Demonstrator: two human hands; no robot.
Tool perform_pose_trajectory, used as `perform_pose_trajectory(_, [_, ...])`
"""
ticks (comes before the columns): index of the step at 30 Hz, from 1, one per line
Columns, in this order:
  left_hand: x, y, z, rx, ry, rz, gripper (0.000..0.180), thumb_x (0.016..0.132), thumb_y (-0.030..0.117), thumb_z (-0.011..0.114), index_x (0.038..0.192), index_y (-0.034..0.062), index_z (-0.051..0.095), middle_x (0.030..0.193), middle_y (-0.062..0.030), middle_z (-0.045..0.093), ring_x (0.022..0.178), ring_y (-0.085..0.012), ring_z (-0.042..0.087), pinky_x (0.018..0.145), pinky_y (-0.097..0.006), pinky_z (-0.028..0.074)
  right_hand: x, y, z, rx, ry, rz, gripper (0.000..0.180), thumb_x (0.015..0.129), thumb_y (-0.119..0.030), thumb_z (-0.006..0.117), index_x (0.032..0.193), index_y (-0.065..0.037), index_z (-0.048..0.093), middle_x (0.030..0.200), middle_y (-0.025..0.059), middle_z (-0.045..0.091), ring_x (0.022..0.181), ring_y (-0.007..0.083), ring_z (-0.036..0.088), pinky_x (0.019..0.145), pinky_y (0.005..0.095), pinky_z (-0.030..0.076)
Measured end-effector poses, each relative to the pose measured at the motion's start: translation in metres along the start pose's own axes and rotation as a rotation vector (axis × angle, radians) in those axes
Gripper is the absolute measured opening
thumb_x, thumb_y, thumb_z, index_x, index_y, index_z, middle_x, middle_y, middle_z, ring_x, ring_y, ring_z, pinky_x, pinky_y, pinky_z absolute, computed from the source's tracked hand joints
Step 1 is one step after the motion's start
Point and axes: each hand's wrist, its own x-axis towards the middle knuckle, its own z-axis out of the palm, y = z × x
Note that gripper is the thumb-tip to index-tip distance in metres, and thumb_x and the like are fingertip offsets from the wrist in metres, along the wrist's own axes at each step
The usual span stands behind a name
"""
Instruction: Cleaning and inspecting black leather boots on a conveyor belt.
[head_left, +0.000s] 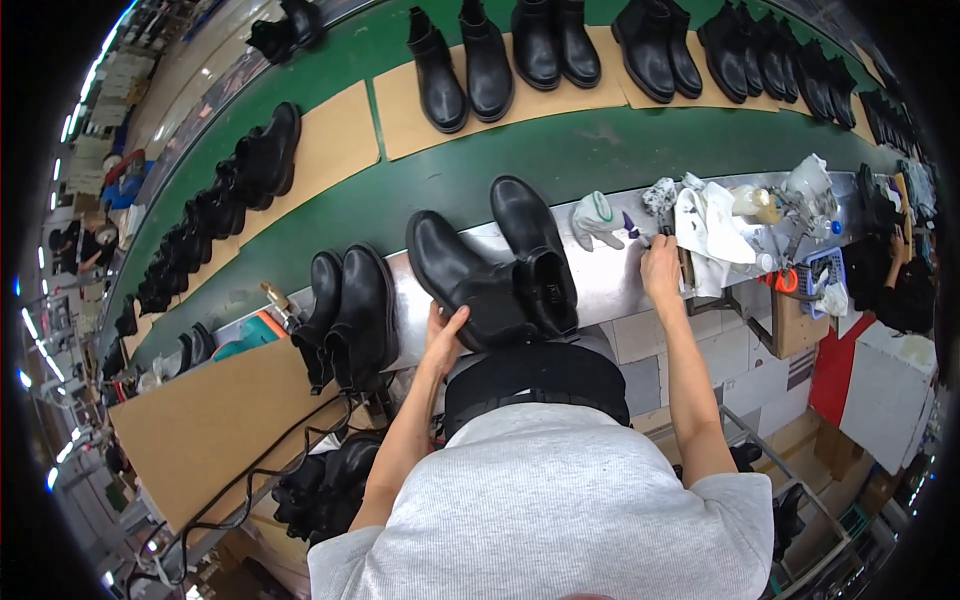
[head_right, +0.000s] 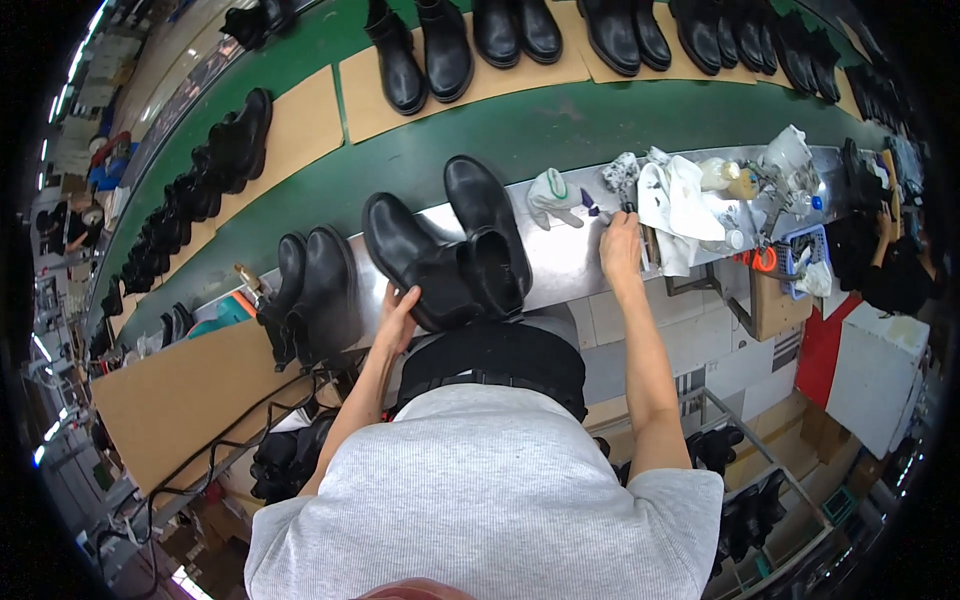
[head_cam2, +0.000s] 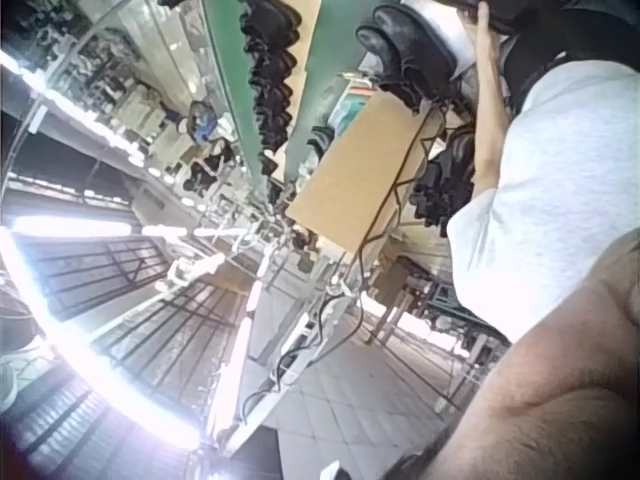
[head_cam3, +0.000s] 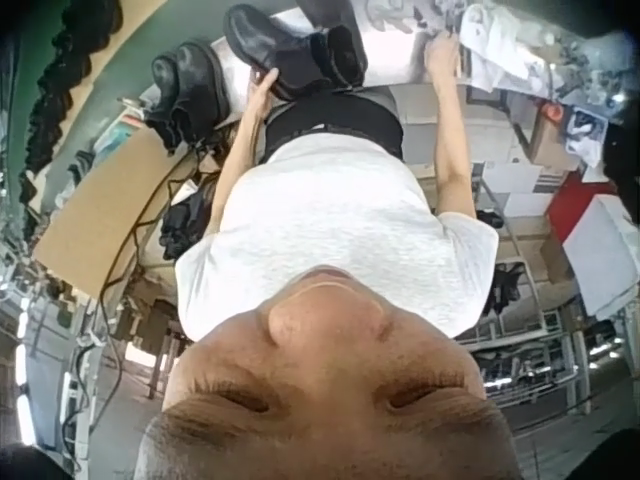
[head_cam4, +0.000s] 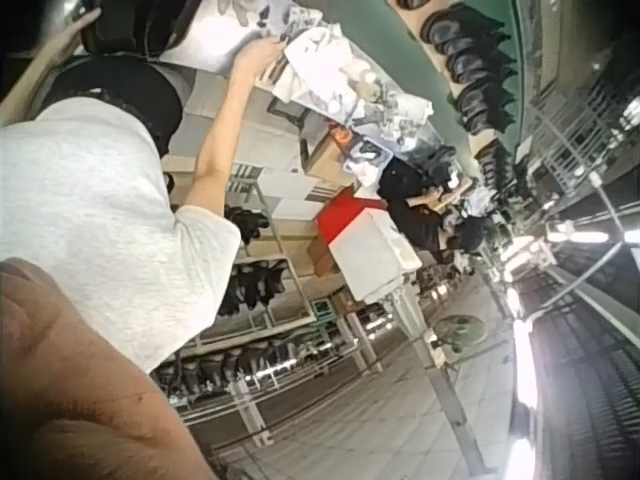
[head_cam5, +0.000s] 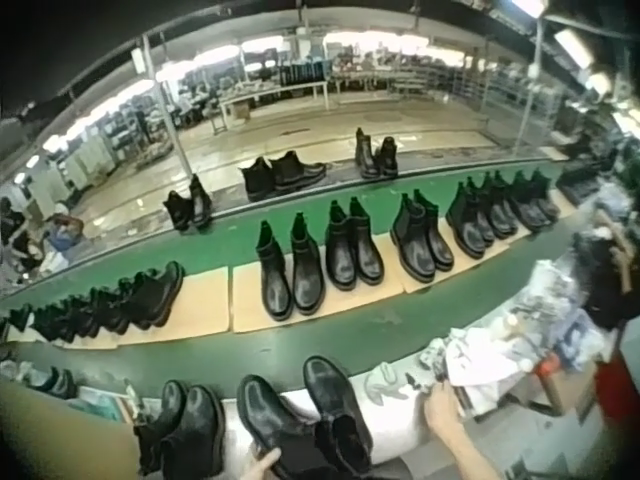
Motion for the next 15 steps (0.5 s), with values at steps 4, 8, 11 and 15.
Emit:
perform_pose_trajectory(4, [0.004,0.011,0.017,0.081,0.051,0.022,0.061,0.08,0.013,0.07,0.128,0.0049,0.035,0.121,-0.0159,0.052,0.11,-0.0235,0.052,0.095,-0.036,0.043,0.001,-0.037,-0.047,0.351,0.094,0.143,0.018,0.085,-0.008,0.052,0.097,0.004,0.044,0.085,0.0215,0.055,0.073,0.0391,0.057,0.068,0.044,0.048])
perform_pose_trajectory(8, [0.008,0.026,0.013,-0.08,-0.084,-0.069,0.052,0.086,0.034,0.056,0.125,0.0025,0.044,0.117,-0.0162,0.056,0.108,-0.0275,0.055,0.095,-0.043,0.044,-0.004,-0.109,-0.123,1.391,0.098,0.188,0.024,0.086,-0.006,0.058,0.106,0.003,0.05,0.077,0.0072,0.06,0.064,0.0118,0.059,0.058,0.0245,0.05])
perform_pose_trajectory(11, [-0.004,0.077,0.061,-0.634,-0.14,-0.165,0.058,0.085,0.051,0.038,0.113,0.0027,0.056,0.101,-0.0184,0.062,0.095,-0.0316,0.061,0.088,-0.049,0.047,-0.016,-0.161,-0.152,1.549,-0.263,0.022,0.018,0.085,-0.002,0.06,0.101,0.005,0.057,0.084,0.0105,0.064,0.074,0.016,0.064,0.067,0.0252,0.053])
perform_pose_trajectory(15, [0.013,0.111,0.075,-0.722,0.025,-0.178,0.058,0.085,0.053,0.039,0.111,0.0042,0.058,0.097,-0.0172,0.062,0.089,-0.0317,0.061,0.082,-0.045,0.051,-0.032,-0.227,-0.153,1.683,-0.473,-0.074,0.015,0.083,0.003,0.062,0.097,0.004,0.06,0.096,0.0147,0.065,0.091,0.0202,0.065,0.076,0.0254,0.052])
